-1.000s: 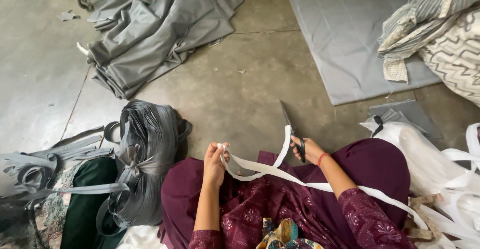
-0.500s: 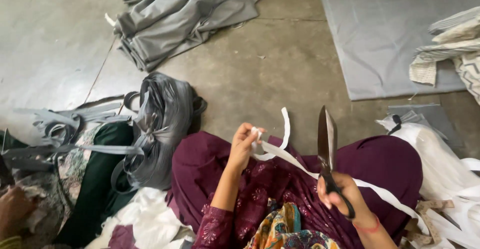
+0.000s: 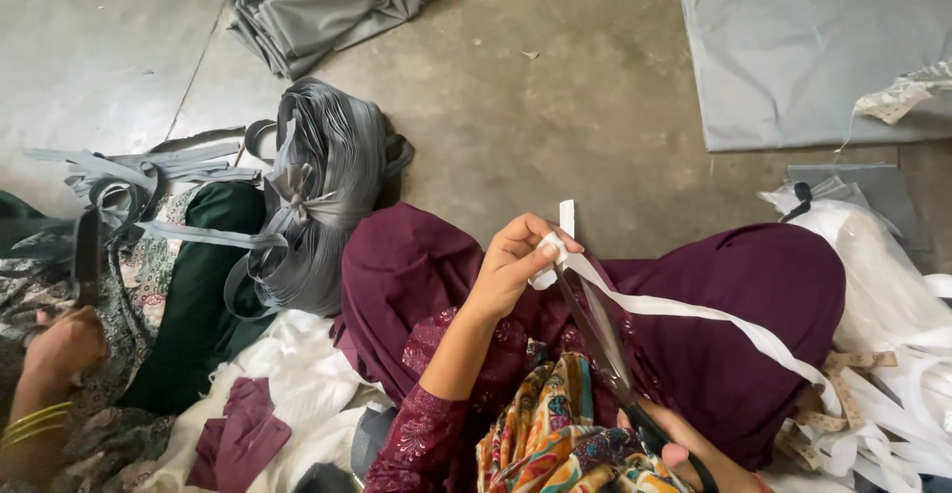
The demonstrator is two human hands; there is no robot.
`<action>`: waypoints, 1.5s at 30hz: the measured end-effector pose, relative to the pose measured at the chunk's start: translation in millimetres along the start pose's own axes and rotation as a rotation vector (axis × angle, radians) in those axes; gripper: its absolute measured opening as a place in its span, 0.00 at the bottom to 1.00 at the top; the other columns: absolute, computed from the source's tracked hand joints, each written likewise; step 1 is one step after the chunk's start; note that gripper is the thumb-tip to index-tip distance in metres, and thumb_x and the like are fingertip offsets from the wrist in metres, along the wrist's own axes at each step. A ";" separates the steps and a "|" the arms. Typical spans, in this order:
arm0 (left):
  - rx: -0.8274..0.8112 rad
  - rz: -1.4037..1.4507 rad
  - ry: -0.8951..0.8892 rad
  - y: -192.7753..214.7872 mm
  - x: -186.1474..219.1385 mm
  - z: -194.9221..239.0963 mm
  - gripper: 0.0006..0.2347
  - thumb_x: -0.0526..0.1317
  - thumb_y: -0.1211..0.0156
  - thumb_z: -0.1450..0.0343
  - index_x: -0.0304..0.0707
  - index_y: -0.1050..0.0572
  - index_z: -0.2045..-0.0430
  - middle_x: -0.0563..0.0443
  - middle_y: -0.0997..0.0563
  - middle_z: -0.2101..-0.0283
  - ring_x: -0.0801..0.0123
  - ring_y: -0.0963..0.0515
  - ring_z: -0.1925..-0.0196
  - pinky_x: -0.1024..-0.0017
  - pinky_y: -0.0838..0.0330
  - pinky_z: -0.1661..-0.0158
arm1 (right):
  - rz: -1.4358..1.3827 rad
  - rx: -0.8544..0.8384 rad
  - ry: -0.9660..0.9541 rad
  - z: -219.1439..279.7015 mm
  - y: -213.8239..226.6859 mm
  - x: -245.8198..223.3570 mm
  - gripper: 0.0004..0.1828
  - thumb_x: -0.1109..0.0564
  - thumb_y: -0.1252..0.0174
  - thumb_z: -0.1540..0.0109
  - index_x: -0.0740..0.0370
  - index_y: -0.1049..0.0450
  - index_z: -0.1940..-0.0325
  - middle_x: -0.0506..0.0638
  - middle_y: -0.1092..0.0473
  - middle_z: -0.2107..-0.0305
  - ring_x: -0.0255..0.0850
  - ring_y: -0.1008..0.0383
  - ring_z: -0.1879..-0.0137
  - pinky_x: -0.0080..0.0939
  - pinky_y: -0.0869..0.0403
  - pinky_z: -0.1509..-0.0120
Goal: Cutting and organizing white elastic fabric strips from a bundle using scissors.
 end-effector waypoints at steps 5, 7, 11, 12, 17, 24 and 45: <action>0.005 -0.001 -0.031 2.6 5.6 4.2 0.04 0.36 0.40 0.22 0.35 0.28 0.60 0.43 0.17 0.52 0.73 0.23 0.57 0.73 0.27 0.53 | 0.019 -0.034 -0.014 -35.5 12.9 -37.3 0.50 0.26 0.54 0.40 0.68 0.42 0.29 0.53 0.39 0.40 0.41 0.39 0.33 0.42 0.44 0.30; 0.004 -0.001 -0.013 -0.4 4.9 5.1 0.04 0.36 0.41 0.22 0.35 0.28 0.60 0.44 0.18 0.53 0.73 0.22 0.56 0.73 0.28 0.52 | 0.010 -0.046 0.012 -37.6 5.9 -47.2 0.52 0.23 0.53 0.42 0.68 0.41 0.32 0.52 0.39 0.44 0.40 0.38 0.38 0.41 0.43 0.34; -0.055 -0.036 -0.008 -14.1 -0.9 6.2 0.04 0.34 0.41 0.21 0.33 0.29 0.59 0.44 0.18 0.51 0.71 0.22 0.50 0.73 0.29 0.47 | -0.010 -0.071 0.098 -42.2 -9.1 -74.8 0.58 0.15 0.51 0.48 0.70 0.36 0.39 0.49 0.37 0.55 0.36 0.38 0.51 0.38 0.38 0.47; -0.058 -0.035 -0.005 -22.0 1.5 6.4 0.04 0.34 0.41 0.21 0.33 0.29 0.59 0.44 0.18 0.51 0.71 0.22 0.50 0.73 0.29 0.47 | -0.012 -0.066 0.098 -44.3 -12.3 -82.6 0.58 0.15 0.51 0.48 0.70 0.36 0.39 0.49 0.37 0.55 0.36 0.38 0.51 0.38 0.38 0.47; -0.149 0.085 0.082 -49.1 -9.6 18.7 0.15 0.29 0.41 0.24 0.39 0.38 0.48 0.47 0.19 0.54 0.70 0.20 0.48 0.72 0.27 0.45 | 0.088 -0.037 0.183 -56.3 -28.0 -145.8 0.60 0.07 0.53 0.57 0.66 0.32 0.53 0.44 0.37 0.65 0.32 0.37 0.59 0.34 0.34 0.55; -0.231 -0.206 0.149 -59.6 -14.9 31.6 0.11 0.30 0.39 0.23 0.30 0.28 0.47 0.53 0.21 0.50 0.76 0.23 0.47 0.74 0.28 0.46 | -0.012 -0.148 0.207 -57.5 -34.1 -167.9 0.61 0.08 0.51 0.55 0.66 0.34 0.48 0.45 0.39 0.63 0.34 0.39 0.56 0.35 0.35 0.50; -0.178 -0.848 -0.087 -63.6 20.8 29.2 0.11 0.38 0.27 0.34 0.36 0.21 0.62 0.47 0.19 0.66 0.67 0.19 0.67 0.73 0.28 0.64 | 0.018 -0.292 0.200 -59.8 -25.5 -160.6 0.56 0.08 0.50 0.52 0.64 0.34 0.53 0.45 0.38 0.63 0.34 0.38 0.59 0.36 0.34 0.52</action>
Point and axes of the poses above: each hand's wrist, its own z-axis away from the middle knuckle, its own y-axis out of the back of the hand, x = y × z, the point moved 10 cm from there along -z, towards the middle knuckle
